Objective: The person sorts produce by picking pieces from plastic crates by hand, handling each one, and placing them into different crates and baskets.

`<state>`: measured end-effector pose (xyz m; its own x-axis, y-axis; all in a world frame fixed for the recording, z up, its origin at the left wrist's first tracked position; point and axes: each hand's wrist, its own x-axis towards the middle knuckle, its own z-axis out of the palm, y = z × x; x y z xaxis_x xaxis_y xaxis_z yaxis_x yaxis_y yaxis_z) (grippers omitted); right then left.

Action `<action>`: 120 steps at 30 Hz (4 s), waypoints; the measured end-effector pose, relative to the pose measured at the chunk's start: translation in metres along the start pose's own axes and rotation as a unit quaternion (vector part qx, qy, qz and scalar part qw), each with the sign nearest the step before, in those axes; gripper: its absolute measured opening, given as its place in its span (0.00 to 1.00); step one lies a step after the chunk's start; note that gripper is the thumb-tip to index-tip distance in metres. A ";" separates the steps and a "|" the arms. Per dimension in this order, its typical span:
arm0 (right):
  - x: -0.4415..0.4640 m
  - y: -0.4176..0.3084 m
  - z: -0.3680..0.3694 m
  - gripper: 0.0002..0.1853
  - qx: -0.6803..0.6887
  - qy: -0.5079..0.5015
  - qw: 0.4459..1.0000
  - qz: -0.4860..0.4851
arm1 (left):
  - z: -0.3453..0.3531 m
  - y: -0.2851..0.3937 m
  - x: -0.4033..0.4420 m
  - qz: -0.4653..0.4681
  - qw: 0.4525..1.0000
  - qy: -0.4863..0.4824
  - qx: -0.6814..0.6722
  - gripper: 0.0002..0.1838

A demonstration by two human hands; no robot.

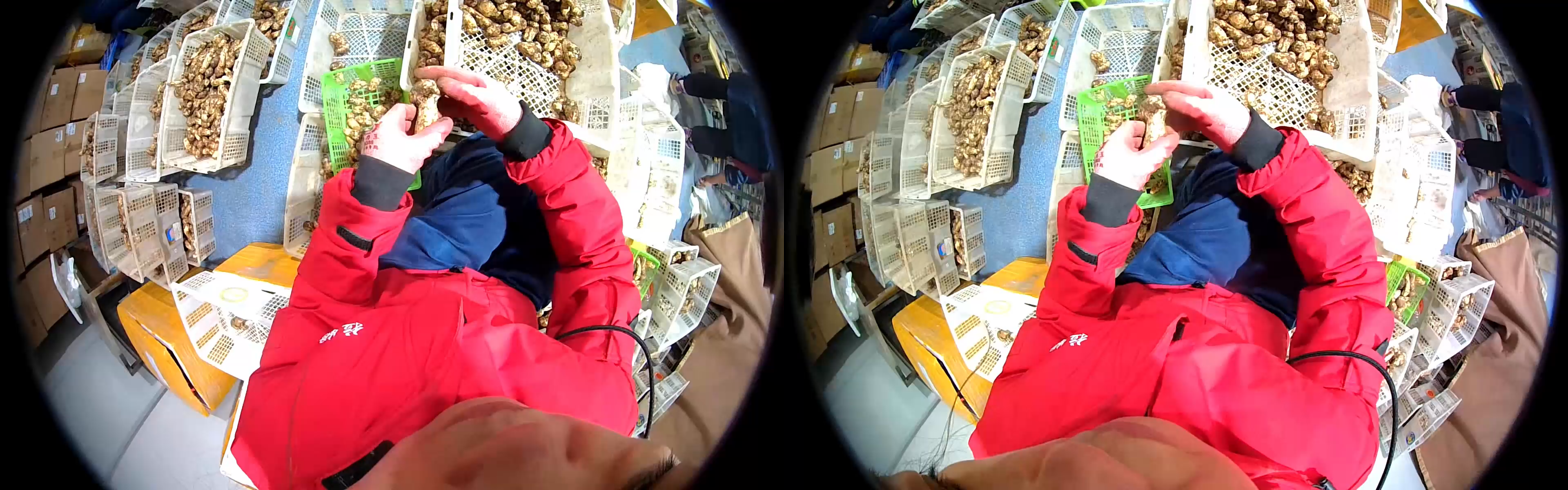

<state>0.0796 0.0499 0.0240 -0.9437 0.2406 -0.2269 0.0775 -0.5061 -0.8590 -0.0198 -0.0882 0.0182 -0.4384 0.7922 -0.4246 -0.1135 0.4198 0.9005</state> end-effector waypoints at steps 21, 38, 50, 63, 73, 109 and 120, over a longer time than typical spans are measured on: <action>0.085 -0.001 -0.217 0.27 -0.747 0.256 0.576 0.210 | -0.146 -0.309 -0.044 -0.314 0.934 0.073 -0.152 0.16; 0.019 -0.025 -0.169 0.31 -0.495 0.185 0.849 0.029 | -0.098 -0.242 0.002 -0.127 0.986 0.103 -0.012 0.21; -0.050 -0.025 -0.032 0.27 -0.306 0.242 0.921 -0.023 | -0.018 -0.267 0.078 -0.016 0.741 -0.023 0.670 0.21; -0.046 -0.016 -0.025 0.26 -0.508 0.255 0.807 -0.160 | -0.015 -0.243 0.089 -0.149 0.811 -0.039 0.564 0.21; -0.029 0.000 -0.012 0.26 -0.540 0.210 0.802 -0.146 | -0.173 -0.236 -0.079 -0.045 0.909 0.338 0.238 0.22; 0.163 0.010 -0.245 0.18 -0.831 0.228 0.506 0.033 | -0.145 -0.107 0.164 -0.089 0.937 -0.061 -0.332 0.15; 0.067 -0.059 -0.203 0.26 -0.409 0.293 0.855 -0.127 | -0.056 -0.026 0.114 0.032 0.972 -0.121 -0.197 0.21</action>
<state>0.0773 0.2633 -0.0337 -0.6583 0.7521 0.0302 0.3194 0.3154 -0.8936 -0.1167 -0.0337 -0.0487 -0.2375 0.9122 -0.3338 -0.4475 0.2023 0.8711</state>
